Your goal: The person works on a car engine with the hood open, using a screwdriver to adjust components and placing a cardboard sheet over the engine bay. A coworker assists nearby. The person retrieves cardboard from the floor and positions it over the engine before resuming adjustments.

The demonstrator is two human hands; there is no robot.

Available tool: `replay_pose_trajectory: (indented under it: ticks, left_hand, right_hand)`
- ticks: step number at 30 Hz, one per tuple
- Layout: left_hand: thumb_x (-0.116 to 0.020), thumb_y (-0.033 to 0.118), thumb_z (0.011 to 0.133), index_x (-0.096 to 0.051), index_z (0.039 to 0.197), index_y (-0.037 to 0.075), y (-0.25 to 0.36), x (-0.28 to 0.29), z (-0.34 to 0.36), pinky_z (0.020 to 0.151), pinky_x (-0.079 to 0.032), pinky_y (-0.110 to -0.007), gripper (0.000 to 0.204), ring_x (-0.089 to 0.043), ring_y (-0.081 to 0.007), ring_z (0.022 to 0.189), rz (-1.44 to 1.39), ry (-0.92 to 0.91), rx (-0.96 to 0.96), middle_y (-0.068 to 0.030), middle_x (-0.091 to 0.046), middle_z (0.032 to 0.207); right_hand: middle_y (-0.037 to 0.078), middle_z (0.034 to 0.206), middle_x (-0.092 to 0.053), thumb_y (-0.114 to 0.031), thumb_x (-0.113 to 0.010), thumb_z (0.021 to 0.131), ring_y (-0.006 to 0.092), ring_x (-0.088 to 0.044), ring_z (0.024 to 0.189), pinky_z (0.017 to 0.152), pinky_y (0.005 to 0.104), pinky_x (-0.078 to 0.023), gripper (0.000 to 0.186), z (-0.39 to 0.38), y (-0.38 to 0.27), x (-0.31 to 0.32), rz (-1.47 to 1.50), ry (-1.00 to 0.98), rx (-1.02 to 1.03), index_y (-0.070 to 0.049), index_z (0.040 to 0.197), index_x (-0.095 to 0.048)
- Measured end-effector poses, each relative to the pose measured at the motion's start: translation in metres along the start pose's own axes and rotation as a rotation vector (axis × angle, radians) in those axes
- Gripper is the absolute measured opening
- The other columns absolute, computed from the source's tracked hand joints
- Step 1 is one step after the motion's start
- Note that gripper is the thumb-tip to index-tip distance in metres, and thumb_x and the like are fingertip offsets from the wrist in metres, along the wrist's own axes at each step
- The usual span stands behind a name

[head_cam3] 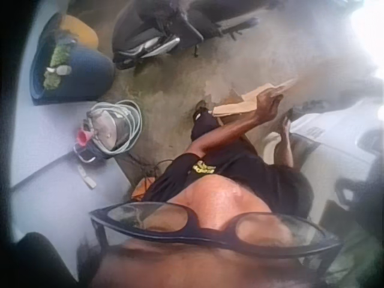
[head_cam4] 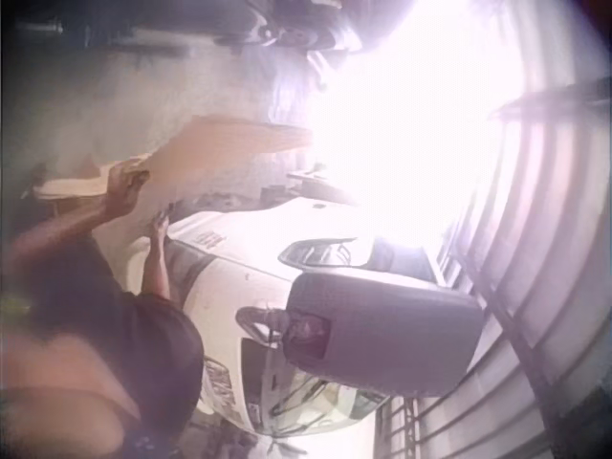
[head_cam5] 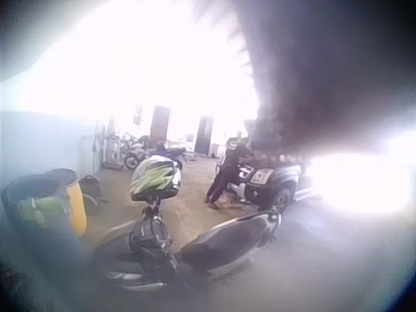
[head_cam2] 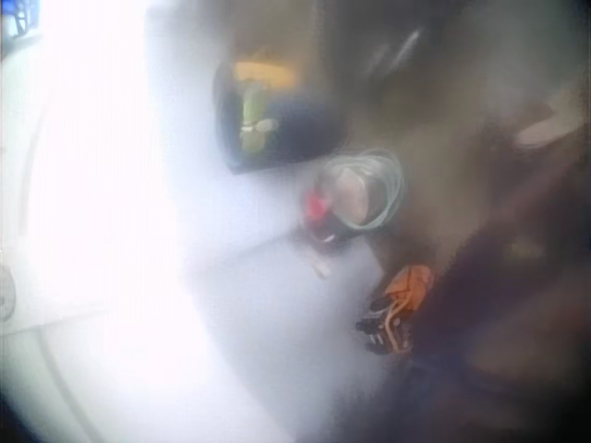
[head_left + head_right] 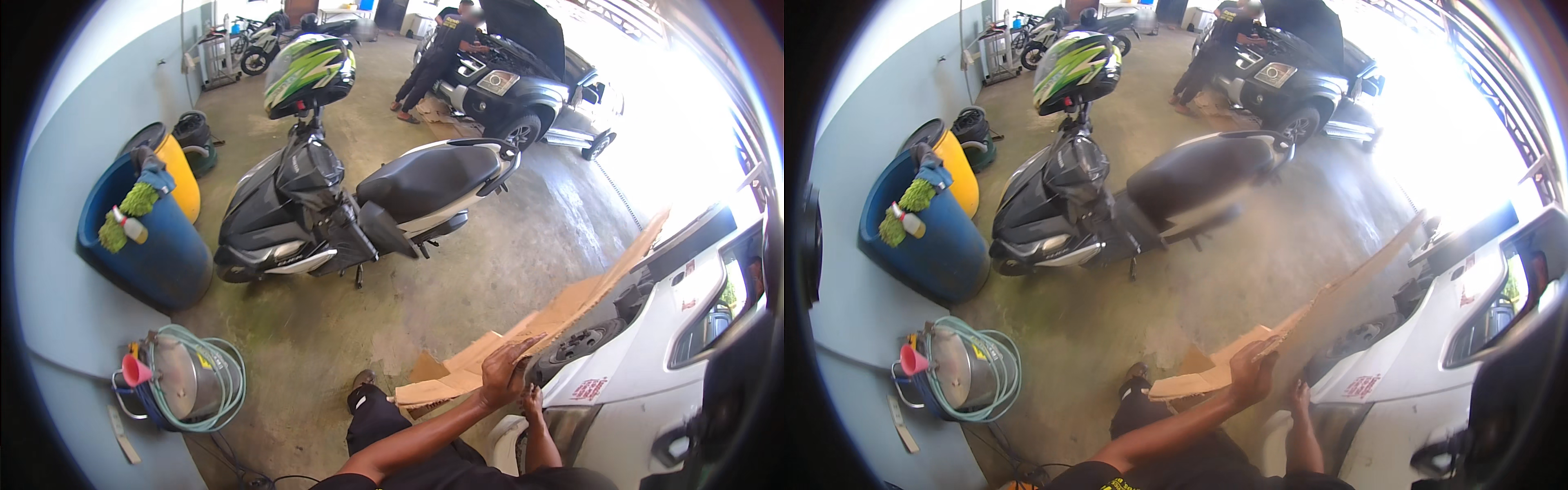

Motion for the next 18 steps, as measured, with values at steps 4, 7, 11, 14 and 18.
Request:
replay_pose_trajectory:
  ticks: [4,7,11,14,18]
  left_hand:
    - [-0.069,0.002,0.103,-0.074,0.113,-0.003,-0.074,-0.025,0.070,0.066,-0.056,-0.046,0.012,-0.072,-0.0372,0.073,-0.022,-0.059,0.084,-0.0189,-0.074,0.087]
    - [-0.068,0.003,0.104,-0.073,0.110,-0.002,-0.129,-0.048,0.104,0.061,-0.053,-0.044,0.009,-0.070,-0.0353,0.065,0.026,-0.105,0.208,-0.0169,-0.074,0.081]
    - [-0.069,0.004,0.106,-0.072,0.108,-0.003,-0.178,-0.130,0.165,0.059,-0.050,-0.041,0.009,-0.068,-0.0313,0.063,-0.060,-0.022,0.189,-0.0169,-0.072,0.081]
    - [-0.069,0.006,0.107,-0.071,0.111,-0.004,-0.236,-0.226,0.185,0.060,-0.049,-0.040,0.011,-0.064,-0.0286,0.062,-0.136,-0.109,0.354,-0.0161,-0.070,0.079]
    - [-0.064,0.013,0.113,-0.069,0.117,-0.005,-0.301,-0.371,0.211,0.064,-0.050,-0.037,0.018,-0.064,-0.0214,0.070,-0.031,-0.256,0.396,-0.0142,-0.070,0.086]
  right_hand:
    - [0.025,0.105,-0.070,-0.050,-0.049,0.116,0.0407,-0.069,0.093,0.080,0.0484,-0.053,0.054,0.048,0.066,-0.012,0.008,0.113,-0.116,0.002,0.123,-0.061]
    - [0.013,0.089,-0.068,-0.051,-0.049,0.117,0.0245,-0.068,0.056,0.045,0.0364,-0.051,0.041,0.085,0.069,-0.030,-0.011,0.112,-0.059,-0.010,0.118,-0.051]
    - [0.012,0.092,-0.068,-0.052,-0.049,0.117,0.0245,-0.069,0.058,0.048,0.0379,-0.053,0.042,0.150,0.087,-0.038,0.212,0.116,-0.215,-0.011,0.125,-0.051]
    - [0.011,0.094,-0.067,-0.054,-0.050,0.116,0.0245,-0.070,0.059,0.050,0.0390,-0.056,0.045,0.206,0.095,-0.026,0.376,0.138,-0.293,-0.011,0.131,-0.051]
    - [0.010,0.099,-0.067,-0.055,-0.050,0.116,0.0244,-0.072,0.065,0.054,0.0400,-0.058,0.049,0.285,0.070,-0.007,0.600,0.121,-0.419,-0.013,0.139,-0.052]
Point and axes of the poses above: each hand's wrist, its own z-axis towards the middle knuckle, its own x-axis out of the back of the hand, y = z × x, the point moved 10 cm from there along z, towards the middle knuckle
